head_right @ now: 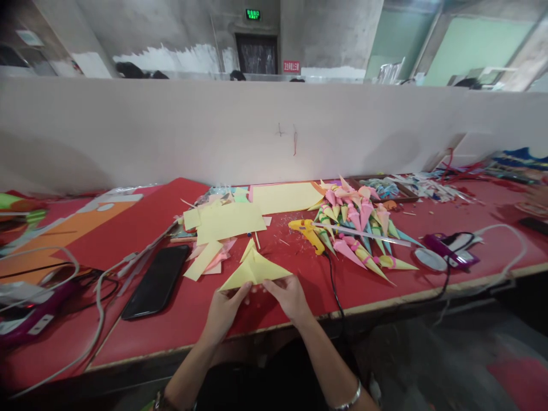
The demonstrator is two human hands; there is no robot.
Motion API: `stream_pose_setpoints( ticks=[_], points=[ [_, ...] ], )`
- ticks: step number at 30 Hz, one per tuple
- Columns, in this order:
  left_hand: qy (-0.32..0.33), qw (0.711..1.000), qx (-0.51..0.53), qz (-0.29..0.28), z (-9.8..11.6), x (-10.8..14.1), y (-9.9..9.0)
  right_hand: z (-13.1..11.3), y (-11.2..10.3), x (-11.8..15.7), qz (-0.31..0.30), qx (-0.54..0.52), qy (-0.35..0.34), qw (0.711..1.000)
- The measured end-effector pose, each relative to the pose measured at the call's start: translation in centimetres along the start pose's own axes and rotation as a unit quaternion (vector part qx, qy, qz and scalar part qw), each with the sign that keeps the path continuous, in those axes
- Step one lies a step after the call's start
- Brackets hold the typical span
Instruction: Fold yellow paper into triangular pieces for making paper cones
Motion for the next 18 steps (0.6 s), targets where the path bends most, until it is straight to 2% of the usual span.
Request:
stream_pose_setpoints(
  ticks=[4, 8, 12, 16, 18],
  points=[
    [0.007, 1.000, 0.001, -0.009, -0.36, -0.30, 0.01, 0.37, 0.20, 0.16, -0.011, 0.056, -0.022, 0.998],
    [0.004, 1.000, 0.020, 0.017, -0.84, -0.80, -0.25, 0.93, 0.09, 0.05, 0.000, 0.085, -0.034, 0.996],
    [0.011, 0.999, 0.041, 0.027, -0.97, -0.85, -0.36, 0.74, 0.18, 0.18, -0.020, 0.095, -0.041, 0.994],
    [0.032, 0.999, 0.038, -0.015, -0.87, -0.61, -0.09, 0.57, 0.53, 0.48, -0.086, 0.127, -0.053, 0.987],
    [0.058, 0.997, 0.037, -0.039, -0.67, -0.52, 0.09, 0.65, 0.58, 0.57, -0.095, 0.144, -0.060, 0.983]
  ],
)
Point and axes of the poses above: each hand's wrist, its own x-axis away from the middle knuckle, its own y-axis out of the palm, z = x × y, the point moved 3 cm from there along -x, towards the middle knuckle, and after that the axes turned 11 degrees about z, right-handed, at the moved point
